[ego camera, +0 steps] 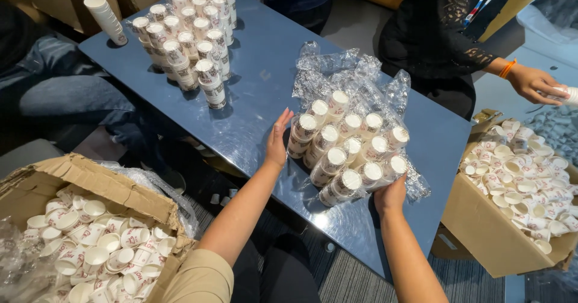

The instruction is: Stack and organize small paper cups into plastic sleeves and cardboard boxes for shipping.

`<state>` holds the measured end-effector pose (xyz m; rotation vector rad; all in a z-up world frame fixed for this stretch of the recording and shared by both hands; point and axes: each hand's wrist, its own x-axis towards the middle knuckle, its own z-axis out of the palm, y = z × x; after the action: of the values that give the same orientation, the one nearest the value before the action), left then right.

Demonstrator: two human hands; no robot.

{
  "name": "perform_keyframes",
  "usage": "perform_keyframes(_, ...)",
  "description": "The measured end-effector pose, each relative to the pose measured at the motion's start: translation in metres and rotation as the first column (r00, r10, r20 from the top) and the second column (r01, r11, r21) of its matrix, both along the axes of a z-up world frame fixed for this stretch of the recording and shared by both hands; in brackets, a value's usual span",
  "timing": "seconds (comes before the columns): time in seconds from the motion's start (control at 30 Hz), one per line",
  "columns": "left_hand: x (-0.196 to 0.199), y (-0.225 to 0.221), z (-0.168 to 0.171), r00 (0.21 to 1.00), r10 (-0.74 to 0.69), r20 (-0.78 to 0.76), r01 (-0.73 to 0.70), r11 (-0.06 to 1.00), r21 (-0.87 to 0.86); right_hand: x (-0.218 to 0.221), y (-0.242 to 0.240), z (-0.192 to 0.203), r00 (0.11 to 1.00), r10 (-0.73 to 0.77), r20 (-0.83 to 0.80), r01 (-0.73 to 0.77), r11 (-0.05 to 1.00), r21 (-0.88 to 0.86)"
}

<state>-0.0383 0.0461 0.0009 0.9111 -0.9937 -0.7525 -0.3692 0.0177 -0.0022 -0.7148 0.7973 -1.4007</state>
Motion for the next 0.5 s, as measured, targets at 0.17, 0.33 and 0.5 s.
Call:
perform_keyframes(0.17,0.001,0.012,-0.006,0.992,0.111,-0.055,-0.104,0.989,0.107,-0.008,-0.006,-0.010,0.998,0.064,0.022,-0.062,0.995,-0.079)
perform_keyframes(0.33,0.008,0.054,-0.006,0.996,-0.012,0.091,0.001,0.993,0.121,-0.002,0.005,0.008,0.996,0.088,-0.002,-0.088,0.994,-0.071)
perform_keyframes(0.5,0.045,0.158,0.054,0.991,-0.134,-0.014,0.131,0.942,0.310,-0.039,-0.009,0.006,0.993,0.088,-0.074,-0.089,0.996,-0.013)
